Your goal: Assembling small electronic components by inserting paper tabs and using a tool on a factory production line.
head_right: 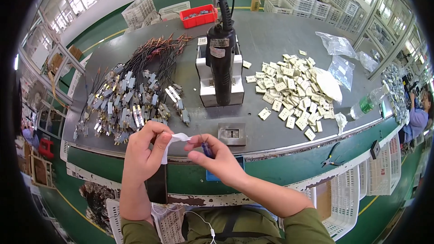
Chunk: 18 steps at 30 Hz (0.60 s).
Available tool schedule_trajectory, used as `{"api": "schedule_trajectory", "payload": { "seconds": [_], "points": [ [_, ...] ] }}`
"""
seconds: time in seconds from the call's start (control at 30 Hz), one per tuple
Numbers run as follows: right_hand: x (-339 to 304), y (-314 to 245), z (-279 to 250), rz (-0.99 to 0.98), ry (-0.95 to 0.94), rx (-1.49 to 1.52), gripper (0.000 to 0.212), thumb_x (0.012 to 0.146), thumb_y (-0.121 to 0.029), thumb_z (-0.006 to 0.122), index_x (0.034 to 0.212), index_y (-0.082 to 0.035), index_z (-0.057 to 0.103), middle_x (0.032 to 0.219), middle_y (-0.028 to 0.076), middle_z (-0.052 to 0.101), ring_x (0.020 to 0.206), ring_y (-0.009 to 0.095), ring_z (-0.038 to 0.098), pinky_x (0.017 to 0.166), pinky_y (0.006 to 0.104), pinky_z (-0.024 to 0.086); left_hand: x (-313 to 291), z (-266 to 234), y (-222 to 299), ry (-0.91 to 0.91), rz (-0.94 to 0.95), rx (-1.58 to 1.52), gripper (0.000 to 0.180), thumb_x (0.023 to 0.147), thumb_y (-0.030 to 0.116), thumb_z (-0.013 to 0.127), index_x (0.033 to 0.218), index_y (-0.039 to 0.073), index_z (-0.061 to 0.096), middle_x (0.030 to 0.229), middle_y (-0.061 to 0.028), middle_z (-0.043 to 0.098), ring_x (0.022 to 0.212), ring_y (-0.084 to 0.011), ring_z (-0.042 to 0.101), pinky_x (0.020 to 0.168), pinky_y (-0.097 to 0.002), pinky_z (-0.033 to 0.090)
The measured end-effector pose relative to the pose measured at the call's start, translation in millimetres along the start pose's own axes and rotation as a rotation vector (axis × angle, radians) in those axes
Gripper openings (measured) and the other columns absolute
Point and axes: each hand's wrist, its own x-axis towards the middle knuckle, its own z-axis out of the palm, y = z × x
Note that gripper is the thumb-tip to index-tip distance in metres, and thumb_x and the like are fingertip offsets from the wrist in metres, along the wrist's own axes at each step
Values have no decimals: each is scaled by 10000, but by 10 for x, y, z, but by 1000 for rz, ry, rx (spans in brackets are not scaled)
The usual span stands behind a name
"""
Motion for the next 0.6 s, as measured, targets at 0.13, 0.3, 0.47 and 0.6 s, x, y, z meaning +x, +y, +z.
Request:
{"api": "schedule_trajectory", "payload": {
  "seconds": [0.13,0.3,0.47,0.6],
  "points": [
    [144,46,51,-74,26,-124,252,887,-186,621,1085,-65,522,1098,53,598,599,9,398,501,169,313,5,14,-30,29,-5,-72,133,906,162,589,892,31,574,579,-53,535,452,-139,481,454,-252,394],
    [151,65,-24,58,44,-30,220,902,-222,610,1031,-54,552,943,-5,615,661,-3,415,563,154,360,1,-80,-32,16,-32,-145,159,919,170,576,887,16,554,619,-44,541,508,-93,488,481,-230,388],
    [167,-50,64,-131,-7,-65,227,891,-170,617,1068,-56,533,1038,33,592,588,2,409,527,169,339,-17,-146,-11,-56,-64,-221,212,950,220,531,880,20,534,640,22,519,550,-16,422,471,-187,298],
    [255,-128,39,-113,-62,-180,209,846,-149,679,984,-33,573,854,-18,586,634,3,449,564,165,356,-25,-184,8,-65,-69,-203,219,947,223,536,876,16,534,642,22,527,545,-18,424,469,-187,301]
  ]
}}
